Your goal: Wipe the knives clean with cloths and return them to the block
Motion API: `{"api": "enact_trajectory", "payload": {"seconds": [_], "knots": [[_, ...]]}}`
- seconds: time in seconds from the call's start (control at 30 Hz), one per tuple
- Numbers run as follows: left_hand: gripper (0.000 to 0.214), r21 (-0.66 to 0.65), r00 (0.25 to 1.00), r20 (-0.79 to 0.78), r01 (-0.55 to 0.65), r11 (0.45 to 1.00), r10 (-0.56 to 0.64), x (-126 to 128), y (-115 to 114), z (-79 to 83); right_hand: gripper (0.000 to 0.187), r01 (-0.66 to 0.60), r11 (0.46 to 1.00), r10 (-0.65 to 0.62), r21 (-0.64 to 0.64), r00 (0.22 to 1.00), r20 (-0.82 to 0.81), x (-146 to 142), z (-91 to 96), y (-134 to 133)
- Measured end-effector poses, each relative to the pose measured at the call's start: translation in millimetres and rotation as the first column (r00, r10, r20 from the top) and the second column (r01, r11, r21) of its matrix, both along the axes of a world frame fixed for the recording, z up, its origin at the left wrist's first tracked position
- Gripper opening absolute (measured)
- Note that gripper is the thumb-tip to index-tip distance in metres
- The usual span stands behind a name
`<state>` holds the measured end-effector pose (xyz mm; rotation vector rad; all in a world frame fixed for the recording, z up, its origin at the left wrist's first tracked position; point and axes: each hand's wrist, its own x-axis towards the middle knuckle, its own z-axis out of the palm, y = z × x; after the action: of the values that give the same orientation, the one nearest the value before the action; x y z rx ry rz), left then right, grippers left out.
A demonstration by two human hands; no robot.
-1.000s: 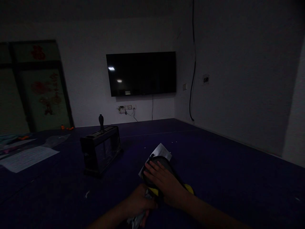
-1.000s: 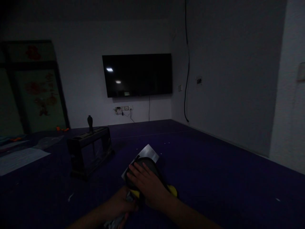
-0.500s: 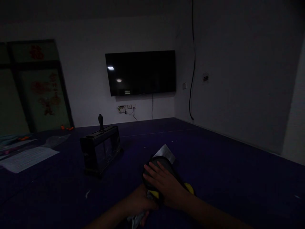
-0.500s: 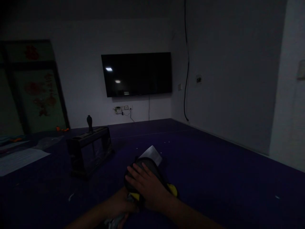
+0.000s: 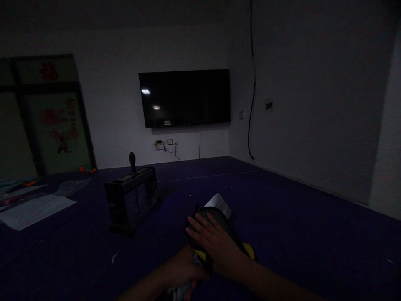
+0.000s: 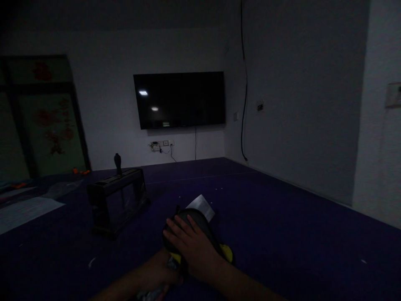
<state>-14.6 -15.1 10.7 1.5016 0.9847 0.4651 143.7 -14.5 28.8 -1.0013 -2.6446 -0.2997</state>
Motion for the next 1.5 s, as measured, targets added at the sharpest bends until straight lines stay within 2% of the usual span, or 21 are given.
{"api": "enact_trajectory", "payload": {"seconds": [0.13,0.3,0.47,0.63,0.87,1.17,1.3,1.5], "knots": [[0.038,0.004,0.999,0.033,-0.022,1.000,0.022,2,-4,3.5,0.101,-0.008,1.000,0.008,-0.004,1.000,0.004,0,1.3,0],[0.045,0.019,0.996,0.086,-0.040,0.999,0.038,2,-5,4.0,0.102,-0.024,1.000,0.024,-0.010,1.000,0.002,1,-1.0,2],[0.050,-0.013,0.998,0.056,0.006,1.000,-0.005,-2,2,-3.0,0.099,-0.029,0.999,0.029,-0.033,1.000,0.002,1,-0.2,3],[0.044,-0.033,0.996,0.094,0.001,0.999,0.002,-2,1,-5.0,0.100,-0.033,0.998,0.033,-0.048,0.999,0.009,1,0.5,2],[0.060,-0.005,0.991,0.127,-0.037,0.999,0.038,0,-4,-3.2,0.100,-0.041,0.998,0.042,-0.051,0.999,0.015,1,1.6,2],[0.082,-0.098,0.981,0.180,-0.058,0.994,0.075,-5,7,-3.5,0.096,-0.082,0.993,0.084,-0.083,0.996,0.020,4,-1.4,6],[0.081,-0.087,0.981,0.185,-0.040,0.995,0.055,-6,7,-3.7,0.097,-0.078,0.992,0.081,-0.098,0.996,0.028,4,-3.0,9],[0.085,-0.082,0.978,0.202,-0.029,0.996,0.045,-7,10,-13.1,0.098,-0.077,0.991,0.081,-0.112,0.996,0.032,3,-1.6,8]]}}
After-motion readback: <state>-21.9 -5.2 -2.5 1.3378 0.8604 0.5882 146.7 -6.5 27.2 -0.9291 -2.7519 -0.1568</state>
